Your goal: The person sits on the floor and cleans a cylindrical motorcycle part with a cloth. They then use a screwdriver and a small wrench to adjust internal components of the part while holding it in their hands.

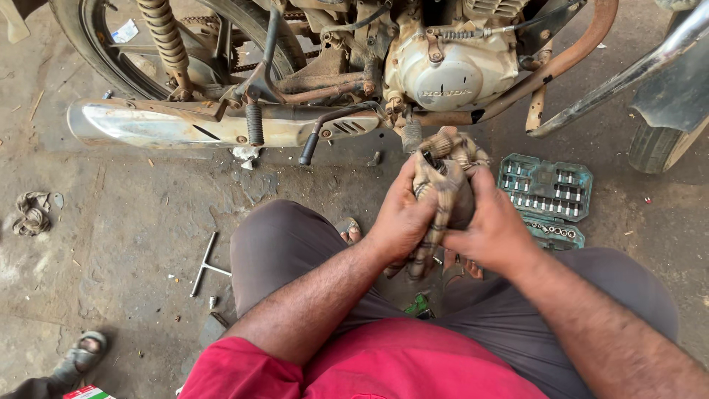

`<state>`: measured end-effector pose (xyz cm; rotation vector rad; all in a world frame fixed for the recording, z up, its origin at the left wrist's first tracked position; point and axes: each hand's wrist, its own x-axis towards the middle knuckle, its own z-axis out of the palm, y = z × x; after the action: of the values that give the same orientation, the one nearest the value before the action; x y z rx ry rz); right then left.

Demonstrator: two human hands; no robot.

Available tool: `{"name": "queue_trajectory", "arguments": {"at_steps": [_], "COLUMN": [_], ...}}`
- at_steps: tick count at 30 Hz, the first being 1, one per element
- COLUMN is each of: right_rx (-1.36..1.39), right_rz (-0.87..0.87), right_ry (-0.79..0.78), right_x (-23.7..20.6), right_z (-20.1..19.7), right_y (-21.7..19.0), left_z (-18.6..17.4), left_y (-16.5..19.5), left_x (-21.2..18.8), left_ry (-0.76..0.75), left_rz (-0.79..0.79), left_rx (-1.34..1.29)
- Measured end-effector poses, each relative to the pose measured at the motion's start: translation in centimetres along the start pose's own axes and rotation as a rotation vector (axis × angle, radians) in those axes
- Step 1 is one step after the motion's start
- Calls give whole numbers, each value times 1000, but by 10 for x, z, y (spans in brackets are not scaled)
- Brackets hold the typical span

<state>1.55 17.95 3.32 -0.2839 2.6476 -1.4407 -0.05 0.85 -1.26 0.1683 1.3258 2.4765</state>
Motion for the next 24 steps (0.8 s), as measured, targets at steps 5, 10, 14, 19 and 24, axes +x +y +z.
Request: {"name": "queue_trajectory", "arguments": {"at_steps": [5, 10, 14, 19, 24], "right_rx": [-424, -418, -190, 540, 887], "right_rz": [12, 10, 0, -92, 40], "right_ry": [76, 24, -64, -218, -362], "right_x": [-2, 3, 7, 9, 8], "right_z": [10, 6, -6, -14, -17], "right_y": [-9, -3, 9, 22, 27], "left_z": [12, 14, 7, -9, -15], "left_y": [-4, -5, 5, 5, -17], "left_x": [-3, -10, -17, -11, -7], "left_ry": [84, 0, -63, -150, -94], "left_rz": [71, 225, 350, 476, 402], "left_rx": [60, 79, 364, 594, 439]}}
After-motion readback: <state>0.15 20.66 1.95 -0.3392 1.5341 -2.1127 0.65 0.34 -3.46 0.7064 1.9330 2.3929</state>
